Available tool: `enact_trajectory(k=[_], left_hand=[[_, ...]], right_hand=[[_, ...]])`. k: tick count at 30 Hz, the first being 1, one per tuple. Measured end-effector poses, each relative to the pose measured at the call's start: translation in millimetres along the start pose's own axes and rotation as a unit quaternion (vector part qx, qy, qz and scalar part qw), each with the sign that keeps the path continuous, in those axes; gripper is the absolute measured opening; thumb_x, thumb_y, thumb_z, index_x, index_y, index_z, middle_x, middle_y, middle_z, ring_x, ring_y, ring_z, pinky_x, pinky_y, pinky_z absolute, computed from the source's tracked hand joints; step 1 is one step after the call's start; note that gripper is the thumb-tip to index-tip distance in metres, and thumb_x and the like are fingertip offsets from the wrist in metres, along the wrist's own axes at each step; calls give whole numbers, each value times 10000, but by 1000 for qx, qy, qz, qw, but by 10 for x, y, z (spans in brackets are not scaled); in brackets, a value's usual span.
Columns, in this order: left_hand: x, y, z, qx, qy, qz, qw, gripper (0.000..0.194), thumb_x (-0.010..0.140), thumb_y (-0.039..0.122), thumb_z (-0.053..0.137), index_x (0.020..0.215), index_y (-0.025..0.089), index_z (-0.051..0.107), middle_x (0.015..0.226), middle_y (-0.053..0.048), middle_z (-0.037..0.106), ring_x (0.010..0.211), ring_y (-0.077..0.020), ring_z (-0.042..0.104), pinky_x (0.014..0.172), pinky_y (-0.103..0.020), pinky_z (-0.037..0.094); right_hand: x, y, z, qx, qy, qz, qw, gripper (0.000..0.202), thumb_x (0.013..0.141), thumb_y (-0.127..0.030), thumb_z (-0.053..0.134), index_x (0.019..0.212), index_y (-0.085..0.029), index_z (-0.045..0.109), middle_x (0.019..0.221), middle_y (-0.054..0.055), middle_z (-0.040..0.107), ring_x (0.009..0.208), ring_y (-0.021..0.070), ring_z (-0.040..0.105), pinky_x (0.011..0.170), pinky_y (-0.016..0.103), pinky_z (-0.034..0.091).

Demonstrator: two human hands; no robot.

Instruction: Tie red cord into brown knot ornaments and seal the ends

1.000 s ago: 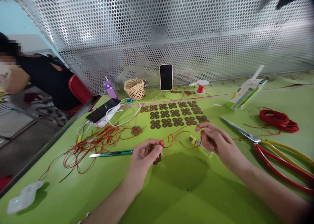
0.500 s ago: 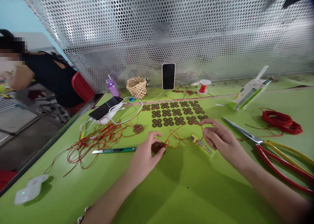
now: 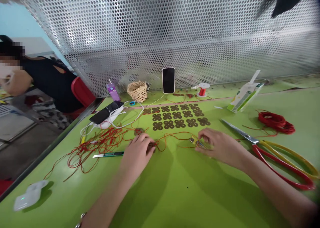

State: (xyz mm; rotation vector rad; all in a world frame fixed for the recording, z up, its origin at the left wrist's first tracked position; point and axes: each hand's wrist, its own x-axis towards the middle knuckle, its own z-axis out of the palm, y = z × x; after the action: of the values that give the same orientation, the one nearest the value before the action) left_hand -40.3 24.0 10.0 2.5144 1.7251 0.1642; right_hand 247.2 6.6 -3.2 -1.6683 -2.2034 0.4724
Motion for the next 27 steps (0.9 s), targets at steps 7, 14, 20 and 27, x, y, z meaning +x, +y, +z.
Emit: enact_trajectory(k=[7, 14, 20, 27], left_hand=[[-45, -53, -59, 89, 1, -35, 995, 196, 878, 202, 427, 975, 195, 598, 1002, -66, 627, 941, -249, 583, 742, -343, 423], [-66, -30, -74, 109, 6, -28, 994, 244, 868, 152, 408, 998, 194, 610, 994, -79, 636, 925, -260, 591, 777, -374, 417], [-87, -30, -47, 130, 8, -12, 991, 265, 872, 138, 395, 1027, 187, 604, 1016, -89, 625, 922, -262, 592, 795, -377, 420], [-101, -26, -31, 155, -1, 0, 988, 286, 886, 150, 369, 1061, 167, 594, 1054, -110, 613, 943, -267, 589, 797, -386, 434]], right_hand=[[-47, 245, -100, -10, -71, -16, 997, 109, 734, -236, 561, 837, -213, 589, 745, 36, 612, 612, 178, 534, 571, 296, 381], [-198, 624, -389, -95, 23, 95, 991, 268, 852, -302, 386, 937, -159, 596, 892, 116, 663, 812, 261, 625, 678, 340, 454], [-247, 858, -296, -173, -6, 44, 984, 421, 748, -196, 484, 1156, -98, 527, 1120, 180, 615, 997, 298, 589, 828, 389, 456], [-150, 746, -166, -161, 10, 19, 987, 222, 815, -184, 431, 988, -151, 567, 917, 132, 643, 794, 247, 619, 686, 342, 458]])
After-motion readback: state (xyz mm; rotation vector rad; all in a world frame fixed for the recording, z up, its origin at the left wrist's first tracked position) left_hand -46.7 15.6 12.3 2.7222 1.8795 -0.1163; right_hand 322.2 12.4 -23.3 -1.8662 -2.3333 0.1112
